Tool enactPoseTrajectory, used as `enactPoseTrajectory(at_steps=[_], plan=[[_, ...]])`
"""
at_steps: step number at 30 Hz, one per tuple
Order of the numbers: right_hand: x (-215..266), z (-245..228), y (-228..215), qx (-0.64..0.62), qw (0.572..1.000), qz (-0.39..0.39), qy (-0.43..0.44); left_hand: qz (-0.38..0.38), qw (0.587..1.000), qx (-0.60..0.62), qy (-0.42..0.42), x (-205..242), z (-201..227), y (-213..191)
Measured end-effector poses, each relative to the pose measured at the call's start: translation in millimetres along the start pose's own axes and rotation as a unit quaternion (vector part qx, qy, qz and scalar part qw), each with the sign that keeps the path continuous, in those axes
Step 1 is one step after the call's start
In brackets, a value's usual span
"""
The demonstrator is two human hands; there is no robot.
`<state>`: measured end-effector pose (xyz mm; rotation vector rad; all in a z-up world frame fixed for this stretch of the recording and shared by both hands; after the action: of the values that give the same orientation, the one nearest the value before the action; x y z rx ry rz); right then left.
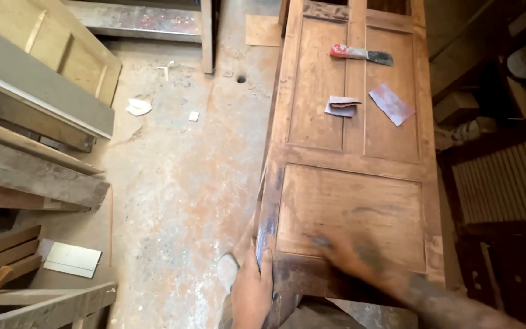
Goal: Sanding a wooden cabinet door and using a putty knife to scrape the edges and grooves
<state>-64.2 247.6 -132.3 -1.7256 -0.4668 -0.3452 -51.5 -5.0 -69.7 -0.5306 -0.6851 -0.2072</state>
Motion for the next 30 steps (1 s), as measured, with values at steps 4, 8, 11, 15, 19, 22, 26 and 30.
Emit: enactPoseTrajectory(at_steps=[4, 8, 11, 15, 19, 22, 26, 30], plan=[[8.5, 125.7, 68.0, -0.116, 0.969, 0.212, 0.055, 0.009, 1.0, 0.013, 0.011, -1.4, 3.7, 1.0], [21.8, -31.6, -90.4, -0.033, 0.981, -0.063, 0.181, 0.01, 0.999, -0.024, -0.018, -1.6, -1.0, 8.9], [-11.3, -61.1, -96.8, -0.072, 0.988, -0.045, 0.128, 0.004, 1.0, -0.002, -0.019, 4.4, 11.3, 0.7], [1.1, 14.2, -36.5, -0.016, 0.995, -0.036, 0.097, -0.008, 1.0, 0.022, -0.017, 8.8, 29.2, -2.7], [-10.1, -5.6, -48.7, -0.109, 0.988, 0.074, 0.083, 0.005, 0.998, -0.044, -0.039, 2.0, 11.7, 4.3], [-21.4, -46.0, -77.4, -0.048, 0.991, -0.001, 0.126, -0.01, 0.999, -0.022, -0.045, 18.4, 27.0, -6.0], [-52.8, 37.5, 55.8, -0.162, 0.938, 0.285, -0.116, -0.035, 0.997, 0.001, -0.075, 35.3, 54.2, -19.8], [-20.0, 6.3, -17.9, -0.17, 0.974, 0.141, 0.045, 0.002, 0.998, -0.049, -0.03, 10.4, 18.0, -3.9]])
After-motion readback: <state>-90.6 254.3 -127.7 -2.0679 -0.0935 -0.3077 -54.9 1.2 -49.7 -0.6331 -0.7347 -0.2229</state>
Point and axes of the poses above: each hand's wrist, its own x-axis away from the middle knuckle, its own y-axis out of the palm, z = x × y, the point moved 7 cm from there along -x, towards the middle knuckle, and after that the axes turned 8 degrees about x, right-handed, at the moved point
